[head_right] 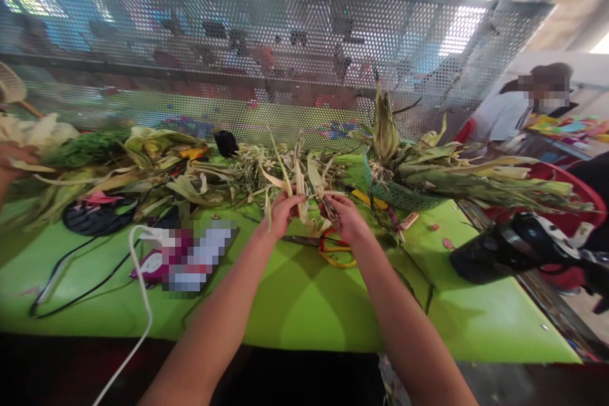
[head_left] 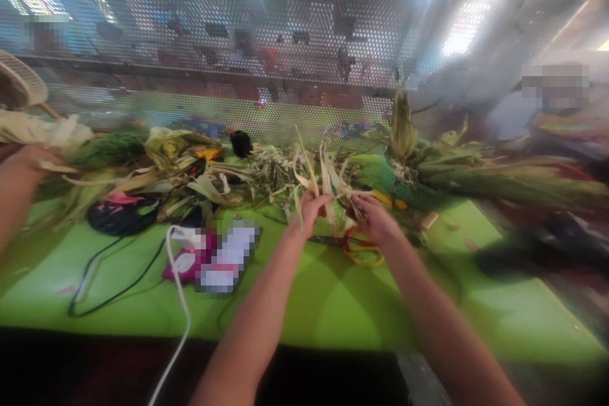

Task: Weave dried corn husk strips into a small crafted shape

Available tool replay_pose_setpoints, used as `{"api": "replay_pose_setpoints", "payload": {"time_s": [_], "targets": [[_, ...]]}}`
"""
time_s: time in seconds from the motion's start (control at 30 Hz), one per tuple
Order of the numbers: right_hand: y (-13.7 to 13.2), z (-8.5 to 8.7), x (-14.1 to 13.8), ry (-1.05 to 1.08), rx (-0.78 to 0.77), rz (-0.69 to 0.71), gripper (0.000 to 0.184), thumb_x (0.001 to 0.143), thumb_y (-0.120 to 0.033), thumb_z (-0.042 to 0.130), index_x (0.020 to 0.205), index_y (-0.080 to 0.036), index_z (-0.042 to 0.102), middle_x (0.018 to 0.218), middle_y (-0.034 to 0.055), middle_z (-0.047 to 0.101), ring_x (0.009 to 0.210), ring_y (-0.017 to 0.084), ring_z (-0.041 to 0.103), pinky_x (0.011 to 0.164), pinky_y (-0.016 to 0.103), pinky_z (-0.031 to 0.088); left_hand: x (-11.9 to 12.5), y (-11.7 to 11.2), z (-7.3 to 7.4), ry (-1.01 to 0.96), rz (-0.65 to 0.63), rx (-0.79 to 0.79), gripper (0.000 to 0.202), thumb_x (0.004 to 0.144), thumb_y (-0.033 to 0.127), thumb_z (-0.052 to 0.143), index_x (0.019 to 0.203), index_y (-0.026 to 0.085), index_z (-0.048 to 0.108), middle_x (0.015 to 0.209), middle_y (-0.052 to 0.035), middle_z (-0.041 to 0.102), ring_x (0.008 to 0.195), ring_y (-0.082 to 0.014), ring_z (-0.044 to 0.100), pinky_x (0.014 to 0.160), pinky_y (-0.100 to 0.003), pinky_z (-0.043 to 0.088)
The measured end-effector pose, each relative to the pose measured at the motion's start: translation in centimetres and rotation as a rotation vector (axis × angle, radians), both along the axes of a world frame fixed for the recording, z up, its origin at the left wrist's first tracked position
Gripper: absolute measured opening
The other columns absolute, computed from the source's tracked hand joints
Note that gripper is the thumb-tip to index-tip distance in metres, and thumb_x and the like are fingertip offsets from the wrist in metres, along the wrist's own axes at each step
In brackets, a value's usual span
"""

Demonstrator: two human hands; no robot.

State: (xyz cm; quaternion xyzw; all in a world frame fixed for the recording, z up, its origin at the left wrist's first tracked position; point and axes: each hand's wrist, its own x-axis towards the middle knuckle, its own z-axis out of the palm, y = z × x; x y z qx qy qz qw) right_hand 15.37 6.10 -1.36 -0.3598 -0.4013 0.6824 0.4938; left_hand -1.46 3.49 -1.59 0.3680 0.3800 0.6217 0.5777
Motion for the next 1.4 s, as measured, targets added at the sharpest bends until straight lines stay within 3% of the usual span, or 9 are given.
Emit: {"api": "replay_pose_setpoints", "payload": {"time_s": [0.17, 0.3, 0.4, 0.53, 0.73, 0.97, 1.23, 1.33, 1.4], "targets": [[-0.4, 0.5, -0.2, 0.008, -0.031, 0.007, 0.032, 0.055, -0.036, 0.089, 0.076, -0.021, 0.07, 0.064, -0.0022, 0.069, 0.055, 0.01, 0.062, 0.058, 0.022, 0.054, 0.0, 0.5, 0.2, -0.046, 0.072, -0.079, 0.025, 0.06, 0.023, 0.067, 0.083, 0.016, 0.059, 0.059, 0.004, 0.056, 0.046, -0.0056, 0.041, 0.045, -0.02, 0.029], [-0.5, 0.6, -0.4, 0.005, -0.033, 0.017, 0.032, 0.054, -0.035, 0.089, 0.076, -0.021, 0.07, 0.063, -0.0027, 0.068, 0.055, 0.01, 0.061, 0.056, 0.02, 0.053, 0.0, 0.4, 0.6, -0.074, 0.03, -0.085, 0.028, 0.06, 0.024, 0.07, 0.085, 0.013, 0.064, 0.05, 0.007, 0.042, 0.044, -0.0056, 0.037, 0.044, -0.02, 0.026], [-0.5, 0.5, -0.5, -0.001, -0.025, 0.025, 0.031, 0.055, -0.035, 0.089, 0.076, -0.021, 0.07, 0.065, -0.0033, 0.068, 0.056, 0.009, 0.062, 0.057, 0.02, 0.053, 0.1, 0.2, 0.6, -0.009, -0.014, -0.032, 0.034, 0.063, 0.032, 0.076, 0.09, 0.012, 0.067, 0.053, 0.0068, 0.041, 0.044, -0.0039, 0.033, 0.044, -0.021, 0.023], [-0.5, 0.1, -0.6, -0.025, 0.004, 0.036, 0.03, 0.057, -0.036, 0.087, 0.078, -0.021, 0.071, 0.066, -0.0035, 0.068, 0.056, 0.008, 0.061, 0.057, 0.02, 0.053, 0.1, 0.3, 0.2, 0.135, 0.019, 0.02, 0.035, 0.064, 0.04, 0.08, 0.084, 0.014, 0.068, 0.057, 0.004, 0.048, 0.046, -0.0043, 0.035, 0.044, -0.022, 0.023], [-0.6, -0.1, -0.8, -0.038, 0.002, 0.033, 0.034, 0.054, -0.037, 0.089, 0.078, -0.021, 0.071, 0.066, -0.0036, 0.067, 0.056, 0.008, 0.061, 0.057, 0.02, 0.052, 0.0, 0.5, -0.2, 0.21, 0.054, 0.053, 0.03, 0.066, 0.04, 0.079, 0.08, 0.016, 0.068, 0.055, 0.0033, 0.048, 0.046, -0.006, 0.035, 0.044, -0.023, 0.023], [-0.6, -0.1, -0.8, -0.08, 0.036, 0.049, 0.03, 0.06, -0.038, 0.085, 0.079, -0.021, 0.07, 0.068, -0.0022, 0.068, 0.056, 0.009, 0.061, 0.06, 0.022, 0.052, 0.1, 0.5, -0.2, 0.242, 0.067, 0.065, 0.027, 0.069, 0.04, 0.076, 0.078, 0.016, 0.068, 0.051, 0.0041, 0.044, 0.045, -0.0071, 0.034, 0.046, -0.024, 0.024], [-1.2, 0.8, -0.8, -0.163, 0.102, 0.029, 0.032, 0.067, -0.047, 0.078, 0.085, -0.022, 0.074, 0.091, 0.0029, 0.074, 0.085, 0.018, 0.066, 0.073, 0.026, 0.051, -0.5, 0.3, 0.4, 0.41, 0.215, 0.123, 0.024, 0.075, 0.039, 0.071, 0.082, 0.016, 0.069, 0.07, -0.0017, 0.064, 0.067, -0.0129, 0.056, 0.068, -0.025, 0.041], [-1.5, 1.1, -1.1, -0.243, 0.185, -0.003, 0.034, 0.063, -0.046, 0.08, 0.086, -0.021, 0.074, 0.087, 0.0015, 0.072, 0.081, 0.016, 0.063, 0.073, 0.025, 0.048, -0.5, 0.3, 0.4, 0.453, 0.225, 0.153, 0.023, 0.075, 0.038, 0.07, 0.082, 0.016, 0.069, 0.074, -0.0028, 0.066, 0.071, -0.0138, 0.058, 0.072, -0.026, 0.043], [-1.6, 1.2, -1.3, -0.295, 0.23, -0.029, 0.034, 0.059, -0.042, 0.084, 0.082, -0.02, 0.072, 0.079, 0.0005, 0.069, 0.073, 0.014, 0.059, 0.069, 0.025, 0.045, -0.4, 0.3, 0.3, 0.419, 0.217, 0.143, 0.024, 0.073, 0.038, 0.073, 0.081, 0.015, 0.07, 0.07, -0.0018, 0.064, 0.066, -0.0127, 0.055, 0.068, -0.026, 0.042]]}}
